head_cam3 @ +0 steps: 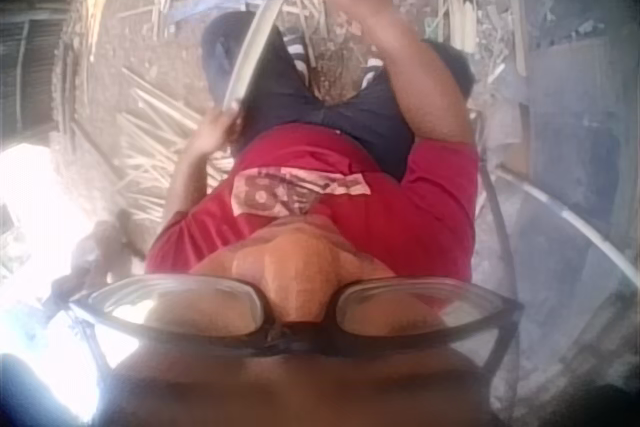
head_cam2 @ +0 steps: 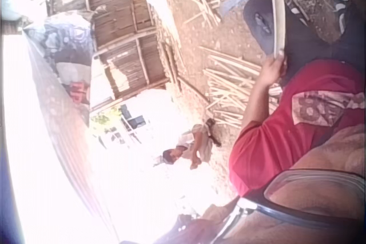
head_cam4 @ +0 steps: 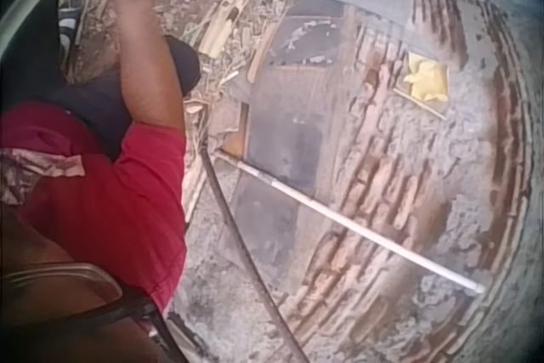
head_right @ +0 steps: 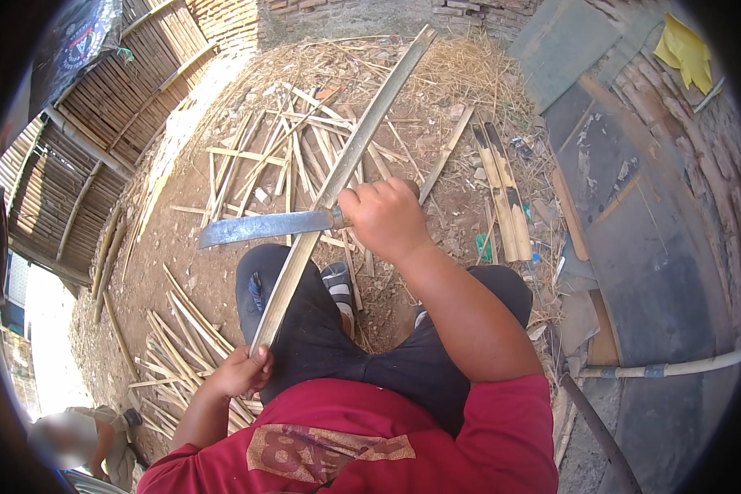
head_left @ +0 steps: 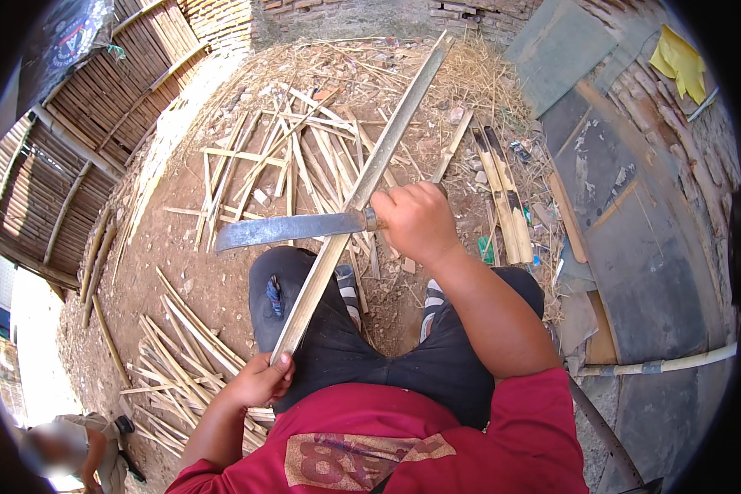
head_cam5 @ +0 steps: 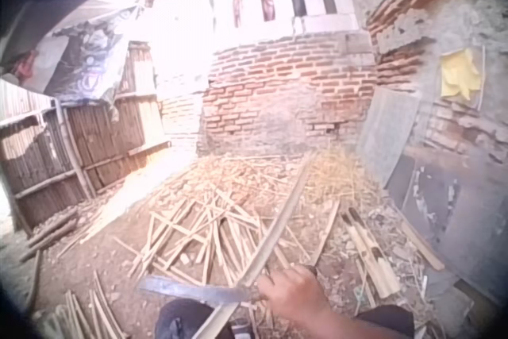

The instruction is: The person sits on the ground and uses a machete to split a long bamboo stick into thin strips. The person holds the bamboo with the left hand and repeatedly strikes it with the machete in the right hand to create uniform strips.

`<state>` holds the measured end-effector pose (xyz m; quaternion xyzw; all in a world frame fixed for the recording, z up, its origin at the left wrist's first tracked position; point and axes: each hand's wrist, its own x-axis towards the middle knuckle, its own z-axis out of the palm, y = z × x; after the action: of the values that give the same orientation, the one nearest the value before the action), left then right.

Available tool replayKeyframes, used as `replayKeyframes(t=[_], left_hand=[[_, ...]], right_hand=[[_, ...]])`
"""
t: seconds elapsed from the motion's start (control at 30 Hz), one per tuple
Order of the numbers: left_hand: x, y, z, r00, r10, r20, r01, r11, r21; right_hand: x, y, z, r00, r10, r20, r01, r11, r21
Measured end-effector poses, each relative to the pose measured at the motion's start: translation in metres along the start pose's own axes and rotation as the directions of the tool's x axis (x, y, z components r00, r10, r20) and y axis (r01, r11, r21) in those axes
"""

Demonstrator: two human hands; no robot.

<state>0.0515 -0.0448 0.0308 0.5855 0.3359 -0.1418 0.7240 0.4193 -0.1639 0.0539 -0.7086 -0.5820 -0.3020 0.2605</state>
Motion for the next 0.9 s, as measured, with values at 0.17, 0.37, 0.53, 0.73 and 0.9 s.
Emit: replayKeyframes(t=[0.17, 0.37, 0.53, 0.73, 0.9], left_hand=[[-0.008, 0.003, -0.003, 1.000, -0.006, 0.017, 0.005, 0.999, 0.038], [-0.009, 0.005, 0.000, 1.000, -0.014, -0.003, 0.014, 0.998, 0.053], [-0.013, 0.004, -0.005, 1.000, 0.002, 0.013, -0.003, 0.998, 0.070], [-0.010, -0.001, -0.007, 0.994, 0.043, -0.100, -0.023, 0.981, 0.192], [-0.011, -0.006, -0.012, 0.988, 0.047, -0.144, -0.015, 0.977, 0.212]], right_hand=[[0.001, 0.016, -0.008, 0.995, 0.099, -0.019, -0.098, 0.995, 0.016], [-0.001, 0.014, -0.009, 0.995, 0.076, 0.065, -0.076, 0.997, -0.002], [-0.001, 0.028, -0.015, 0.977, 0.205, 0.065, -0.207, 0.978, 0.027], [-0.003, 0.038, -0.008, 0.984, 0.113, 0.141, -0.120, 0.992, 0.042], [-0.006, 0.055, -0.011, 0.848, 0.416, 0.330, -0.465, 0.881, 0.085]])
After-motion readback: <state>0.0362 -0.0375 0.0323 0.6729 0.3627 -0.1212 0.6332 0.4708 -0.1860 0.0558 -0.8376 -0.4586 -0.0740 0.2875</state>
